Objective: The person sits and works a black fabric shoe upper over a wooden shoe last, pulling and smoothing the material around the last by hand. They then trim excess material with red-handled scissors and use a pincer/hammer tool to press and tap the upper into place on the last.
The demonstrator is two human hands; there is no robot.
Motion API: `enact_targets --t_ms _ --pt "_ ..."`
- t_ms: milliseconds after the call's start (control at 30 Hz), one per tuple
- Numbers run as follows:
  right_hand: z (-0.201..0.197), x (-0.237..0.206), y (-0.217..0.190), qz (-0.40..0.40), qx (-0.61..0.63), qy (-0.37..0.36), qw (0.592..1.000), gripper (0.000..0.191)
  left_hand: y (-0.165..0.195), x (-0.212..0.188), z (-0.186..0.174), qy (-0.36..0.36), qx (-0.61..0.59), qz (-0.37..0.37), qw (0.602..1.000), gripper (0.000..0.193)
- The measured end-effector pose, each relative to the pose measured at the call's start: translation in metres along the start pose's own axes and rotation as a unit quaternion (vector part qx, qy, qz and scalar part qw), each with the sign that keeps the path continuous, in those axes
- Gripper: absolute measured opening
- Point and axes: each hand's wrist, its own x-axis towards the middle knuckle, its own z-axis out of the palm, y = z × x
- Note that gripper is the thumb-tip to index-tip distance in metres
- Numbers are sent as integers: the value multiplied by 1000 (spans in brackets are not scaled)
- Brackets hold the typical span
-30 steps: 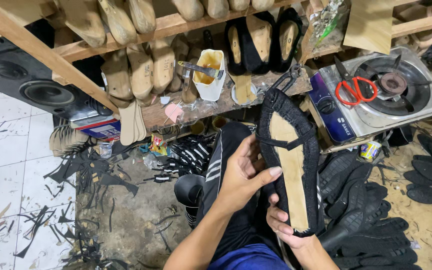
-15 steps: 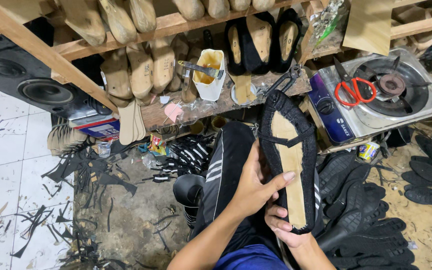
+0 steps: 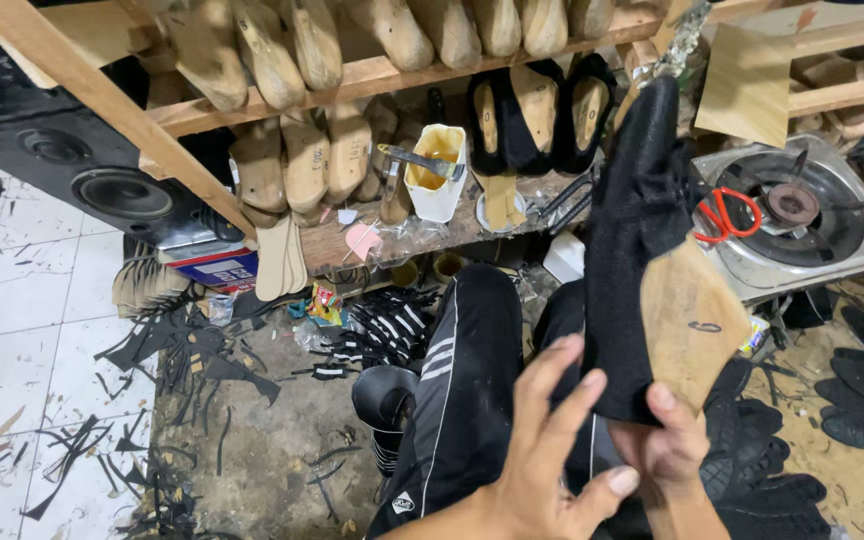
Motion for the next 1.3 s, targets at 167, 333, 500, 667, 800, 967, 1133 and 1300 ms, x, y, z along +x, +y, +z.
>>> enact_targets --t_ms 167,333,500,667,800,967,1133,1300 --pt "51 -23 0 -198 -188 -101 957 102 6 9 -26 -12 -1 -5 1000 83" --pt "98 -29 4 -216 -337 -127 908 105 4 23 -38 78 -65 -96 990 84" --pt "131 -13 11 -174 -310 -138 924 104 -3 34 -52 108 1 -147 983 73" --pt "136 6 31 -131 -186 -146 963 102 -30 45 -63 120 -47 -171 977 61" --pt "105 59 54 -121 -169 -147 967 89 -96 55 -55 165 -289 -301 893 41" --pt "25 129 83 -87 -249 -44 964 59 -192 62 -18 213 -331 -382 836 37" --pt "-55 206 122 -57 -335 46 939 43 -280 85 26 231 -338 -423 808 39" --pt "-107 259 121 -72 -395 76 913 31 -333 130 80 254 -339 -421 802 39"
